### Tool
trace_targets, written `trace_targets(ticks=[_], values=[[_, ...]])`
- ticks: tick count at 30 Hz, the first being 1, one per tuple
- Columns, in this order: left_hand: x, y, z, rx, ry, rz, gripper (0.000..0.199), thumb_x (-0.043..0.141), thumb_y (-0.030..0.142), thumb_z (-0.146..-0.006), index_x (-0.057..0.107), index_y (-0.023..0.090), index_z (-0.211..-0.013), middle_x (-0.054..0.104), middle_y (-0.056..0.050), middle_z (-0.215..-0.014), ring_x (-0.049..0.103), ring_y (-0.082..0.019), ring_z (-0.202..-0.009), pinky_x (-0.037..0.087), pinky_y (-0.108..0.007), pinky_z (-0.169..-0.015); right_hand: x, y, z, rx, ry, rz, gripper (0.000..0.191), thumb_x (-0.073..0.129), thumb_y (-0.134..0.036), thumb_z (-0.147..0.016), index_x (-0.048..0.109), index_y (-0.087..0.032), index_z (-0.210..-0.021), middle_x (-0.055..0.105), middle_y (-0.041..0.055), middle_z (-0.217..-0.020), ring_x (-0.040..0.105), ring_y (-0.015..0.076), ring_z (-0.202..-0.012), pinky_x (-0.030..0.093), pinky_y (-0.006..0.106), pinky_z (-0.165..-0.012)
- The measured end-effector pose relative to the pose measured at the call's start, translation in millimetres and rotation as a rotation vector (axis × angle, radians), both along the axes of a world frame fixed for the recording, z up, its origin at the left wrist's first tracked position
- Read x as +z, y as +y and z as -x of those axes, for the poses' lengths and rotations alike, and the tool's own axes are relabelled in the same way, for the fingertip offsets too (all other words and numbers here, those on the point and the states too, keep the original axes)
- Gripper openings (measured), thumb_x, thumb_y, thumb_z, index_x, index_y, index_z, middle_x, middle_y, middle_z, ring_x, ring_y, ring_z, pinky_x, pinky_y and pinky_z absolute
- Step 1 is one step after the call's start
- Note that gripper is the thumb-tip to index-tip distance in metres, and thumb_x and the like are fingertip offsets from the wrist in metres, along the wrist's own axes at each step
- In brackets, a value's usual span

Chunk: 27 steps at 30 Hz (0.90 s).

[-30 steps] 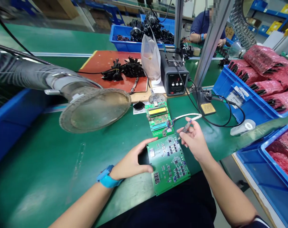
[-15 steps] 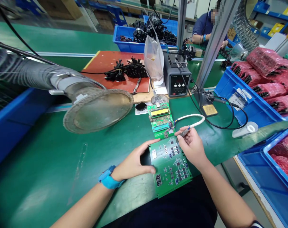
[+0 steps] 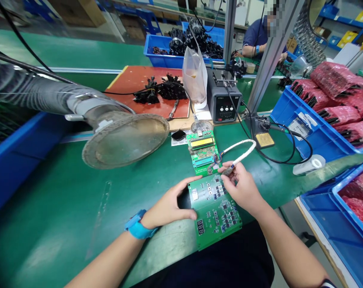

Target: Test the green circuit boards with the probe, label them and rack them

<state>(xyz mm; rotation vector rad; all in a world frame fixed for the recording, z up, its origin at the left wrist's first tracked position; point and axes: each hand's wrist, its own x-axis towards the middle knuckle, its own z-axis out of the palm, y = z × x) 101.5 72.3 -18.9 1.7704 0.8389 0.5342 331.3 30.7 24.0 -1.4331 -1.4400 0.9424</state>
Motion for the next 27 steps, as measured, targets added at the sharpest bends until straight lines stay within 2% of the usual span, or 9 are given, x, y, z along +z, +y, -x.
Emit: trace_targets(ticks=[5,11,19,27], values=[[0.5,0,0,-0.003,0.000,0.003,0.095,0.084,0.053,-0.055,0.045,0.024,-0.137,0.051,-0.013,-0.140,0.047,-0.035,-0.127,0.034,-0.051,-0.108,-3.8,-1,0,-0.005,-0.020,-0.038,0.022,0.053,-0.022,-0.087,0.050,-0.022,-0.109,0.069,0.0090,-0.107,0.065,0.0178,-0.090,0.052,0.032,-0.076],[0.0,0,0,-0.006,-0.008,0.009,0.095,0.083,0.053,-0.056,0.044,0.024,-0.137,0.050,-0.013,-0.140,0.047,-0.034,-0.127,0.034,-0.050,-0.108,2.4,-2,-1,0.061,-0.051,-0.020,0.024,0.051,-0.021,-0.088,0.049,-0.021,-0.112,0.069,0.0099,-0.108,0.065,0.0191,-0.094,0.051,0.034,-0.078],[1.4,0,0,-0.007,-0.007,0.026,0.095,0.083,0.054,-0.055,0.044,0.022,-0.136,0.050,-0.014,-0.140,0.046,-0.034,-0.128,0.033,-0.048,-0.109,0.8,-3,6,-0.040,-0.104,-0.025,0.018,0.053,-0.021,-0.086,0.054,-0.021,-0.104,0.070,0.0078,-0.101,0.063,0.0157,-0.074,0.051,0.029,-0.065],[-3.3,-1,1,-0.023,-0.022,-0.007,0.093,0.083,0.053,-0.059,0.042,0.023,-0.137,0.049,-0.013,-0.140,0.046,-0.034,-0.128,0.035,-0.051,-0.108,-6.5,-4,14,-0.156,-0.131,-0.119,0.016,0.055,-0.018,-0.082,0.054,-0.020,-0.098,0.070,0.0043,-0.090,0.058,0.0115,-0.059,0.048,0.023,-0.054]])
